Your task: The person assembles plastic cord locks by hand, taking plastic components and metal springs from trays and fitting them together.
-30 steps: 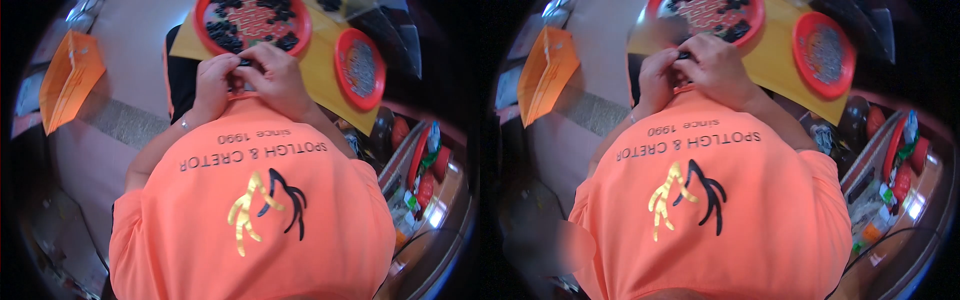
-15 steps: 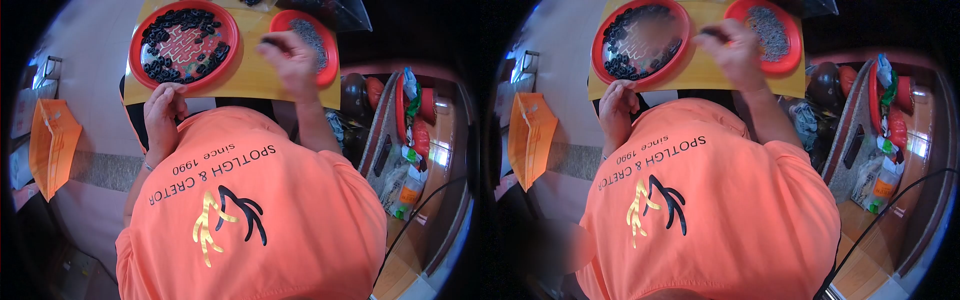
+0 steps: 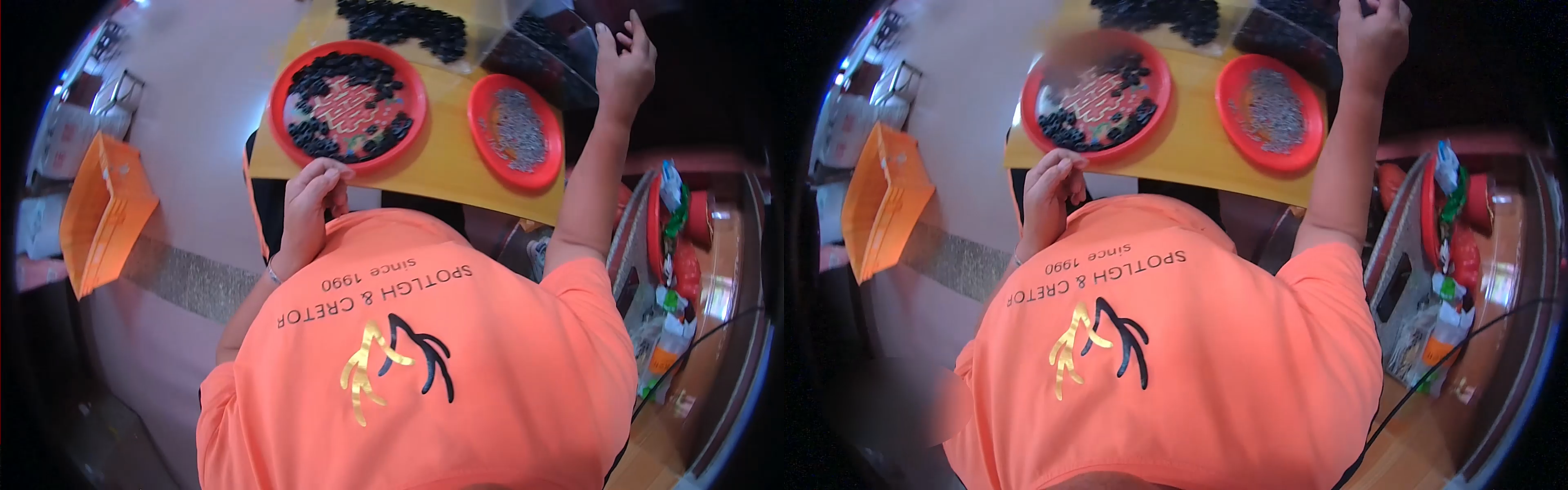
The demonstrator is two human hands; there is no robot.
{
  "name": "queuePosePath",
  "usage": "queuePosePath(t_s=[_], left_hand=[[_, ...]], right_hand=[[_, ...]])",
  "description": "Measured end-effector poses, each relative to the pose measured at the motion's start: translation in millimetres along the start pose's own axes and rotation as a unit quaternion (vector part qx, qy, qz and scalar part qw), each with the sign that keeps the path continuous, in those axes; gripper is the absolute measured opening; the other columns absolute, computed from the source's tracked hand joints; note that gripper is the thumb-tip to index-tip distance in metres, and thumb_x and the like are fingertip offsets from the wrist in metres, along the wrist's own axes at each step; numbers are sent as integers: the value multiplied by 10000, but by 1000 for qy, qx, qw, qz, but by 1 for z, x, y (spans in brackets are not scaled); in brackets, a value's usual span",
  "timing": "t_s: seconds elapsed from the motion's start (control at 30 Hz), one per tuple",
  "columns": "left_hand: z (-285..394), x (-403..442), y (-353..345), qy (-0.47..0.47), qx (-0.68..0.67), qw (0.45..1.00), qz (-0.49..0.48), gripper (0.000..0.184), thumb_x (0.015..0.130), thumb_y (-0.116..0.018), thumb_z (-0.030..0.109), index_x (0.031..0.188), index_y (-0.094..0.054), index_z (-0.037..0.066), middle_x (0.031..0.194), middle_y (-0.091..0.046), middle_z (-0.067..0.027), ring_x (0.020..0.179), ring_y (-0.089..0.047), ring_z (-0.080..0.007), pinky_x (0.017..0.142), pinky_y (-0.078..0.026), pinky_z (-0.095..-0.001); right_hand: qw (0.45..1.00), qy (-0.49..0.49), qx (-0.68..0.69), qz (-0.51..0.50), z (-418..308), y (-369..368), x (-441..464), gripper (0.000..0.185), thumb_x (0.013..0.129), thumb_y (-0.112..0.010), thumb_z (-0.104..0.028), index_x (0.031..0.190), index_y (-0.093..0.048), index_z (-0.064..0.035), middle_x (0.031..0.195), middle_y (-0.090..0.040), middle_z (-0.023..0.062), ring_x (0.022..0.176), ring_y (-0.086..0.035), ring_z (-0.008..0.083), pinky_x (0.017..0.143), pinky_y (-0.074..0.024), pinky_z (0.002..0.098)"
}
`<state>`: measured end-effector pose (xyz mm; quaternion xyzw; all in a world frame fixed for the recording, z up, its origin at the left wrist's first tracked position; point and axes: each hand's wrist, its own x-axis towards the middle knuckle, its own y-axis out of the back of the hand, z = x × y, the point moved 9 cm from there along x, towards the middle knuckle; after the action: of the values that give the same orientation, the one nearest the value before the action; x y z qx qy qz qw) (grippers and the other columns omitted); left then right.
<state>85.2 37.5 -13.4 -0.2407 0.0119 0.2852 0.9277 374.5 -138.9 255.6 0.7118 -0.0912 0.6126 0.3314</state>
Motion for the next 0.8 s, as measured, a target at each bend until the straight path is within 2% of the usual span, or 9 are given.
queuePosePath(t_s=[0.07,0.13,0.2,0.23,0.37,0.47,0.5,0.6,0.8], left_hand=[[2,-3,15,-18,4,999,32,238,911,-449,182,904,-599,-3,624,-476,-6,547,-449,-79,506,-360,-207],[6,-6,30,-29,10,998,57,244,915,-438,178,896,-600,-3,612,-482,-10,540,-454,-85,498,-351,-208],[11,-10,42,-40,17,996,75,246,914,-435,178,891,-601,-2,607,-486,-12,537,-458,-90,495,-348,-209],[11,-12,47,-38,20,996,82,246,910,-437,179,887,-605,1,611,-494,-15,535,-464,-94,496,-349,-208],[6,-19,55,-9,5,995,100,234,920,-458,192,897,-588,-1,613,-453,-15,549,-457,-110,513,-351,-218],[7,-21,58,-13,-11,994,108,237,918,-460,198,897,-591,1,615,-455,-15,554,-467,-110,511,-355,-218],[6,-19,61,-16,-10,994,107,242,914,-463,205,894,-596,4,613,-463,-17,548,-471,-112,498,-358,-221],[8,-18,64,-20,-12,993,112,246,906,-446,182,854,-612,9,597,-487,-6,516,-461,-82,489,-355,-207],[5,-15,73,-15,-16,994,105,249,903,-453,192,847,-616,13,589,-490,1,506,-462,-76,486,-362,-205]], right_hand=[[980,-62,120,-145,-13,-37,-37,269,820,-696,-157,1058,-664,-35,886,-672,84,792,-629,131,732,-504,271],[871,-164,342,-314,-67,-80,-99,180,826,-676,-108,988,-685,-30,901,-668,48,826,-617,130,763,-487,255],[779,-132,412,-454,-127,-108,-153,175,823,-660,-85,979,-683,-9,917,-653,52,882,-602,117,769,-477,261],[748,-118,434,-487,-147,-123,-177,224,793,-666,-147,979,-687,-25,895,-680,108,813,-657,187,752,-496,289],[750,-70,410,-514,-185,-152,-198,230,808,-624,-195,950,-691,-27,860,-676,114,792,-658,246,740,-505,323],[688,-36,478,-545,-231,-156,-201,248,804,-632,-203,980,-685,-37,847,-675,114,774,-655,257,744,-508,338],[590,-141,455,-651,-239,-159,-220,286,797,-649,-238,1025,-678,-68,853,-664,115,800,-642,287,777,-507,352],[766,159,411,-468,-278,-142,-197,303,797,-657,-265,1046,-672,-92,862,-650,103,852,-628,294,811,-502,363],[793,156,292,-511,-244,-168,-204,181,781,-598,-214,897,-684,-104,861,-635,117,865,-618,302,777,-492,406]])
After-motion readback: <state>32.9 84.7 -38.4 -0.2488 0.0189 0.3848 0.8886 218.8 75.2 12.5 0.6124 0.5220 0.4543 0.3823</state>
